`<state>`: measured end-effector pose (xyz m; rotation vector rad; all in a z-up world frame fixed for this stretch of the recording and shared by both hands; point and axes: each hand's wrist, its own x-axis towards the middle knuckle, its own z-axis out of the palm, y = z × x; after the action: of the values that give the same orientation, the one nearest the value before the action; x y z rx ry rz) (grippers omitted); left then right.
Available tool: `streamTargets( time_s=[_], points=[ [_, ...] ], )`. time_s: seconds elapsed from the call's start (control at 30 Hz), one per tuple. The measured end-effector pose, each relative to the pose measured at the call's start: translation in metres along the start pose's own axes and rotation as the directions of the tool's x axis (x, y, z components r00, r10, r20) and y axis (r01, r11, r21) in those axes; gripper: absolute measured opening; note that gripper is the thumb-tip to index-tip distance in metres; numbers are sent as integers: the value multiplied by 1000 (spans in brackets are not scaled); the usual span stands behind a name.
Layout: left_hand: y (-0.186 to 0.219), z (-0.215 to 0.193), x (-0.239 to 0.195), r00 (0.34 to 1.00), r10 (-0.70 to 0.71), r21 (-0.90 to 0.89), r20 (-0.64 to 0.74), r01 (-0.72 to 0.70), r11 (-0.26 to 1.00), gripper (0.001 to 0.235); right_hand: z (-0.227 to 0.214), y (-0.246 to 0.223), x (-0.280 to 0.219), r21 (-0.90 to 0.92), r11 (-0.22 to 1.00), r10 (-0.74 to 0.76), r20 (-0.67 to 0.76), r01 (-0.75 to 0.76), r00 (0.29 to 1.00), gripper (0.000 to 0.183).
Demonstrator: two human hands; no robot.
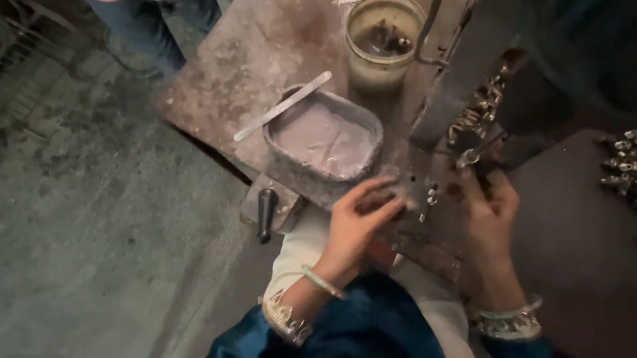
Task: The person picks small metal fittings from a large pile on the workbench, dips each into a tray of paste, seats it in a fixture, and operates a lever press on it, placing finished pieces aside and occasionally dropping parts into a jar.
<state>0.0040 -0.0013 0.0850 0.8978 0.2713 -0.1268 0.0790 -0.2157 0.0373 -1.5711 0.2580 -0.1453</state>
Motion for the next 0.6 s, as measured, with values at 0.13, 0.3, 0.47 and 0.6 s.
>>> streamTargets(
  time_s=[0.13, 0.3, 0.47, 0.6],
  points=[
    [70, 64, -9, 895, 403, 66, 189, -421, 905, 44, -3, -13, 7, 44, 996, -79, 134, 74, 988, 33],
    [38, 39, 30, 386, 688, 511, 614, -859, 26, 42, -28, 39, 28, 79, 990, -141, 363, 120, 921, 15],
    [9, 8, 60, 585, 512, 701, 629, -712, -46, 38, -32, 41, 26, -81, 991, -77, 292, 105, 953, 30],
    [13, 3, 33, 806, 340, 836, 485, -541, 90, 29, -10, -31, -50, -166, 959, 261, 216, -228, 941, 32]
  ],
)
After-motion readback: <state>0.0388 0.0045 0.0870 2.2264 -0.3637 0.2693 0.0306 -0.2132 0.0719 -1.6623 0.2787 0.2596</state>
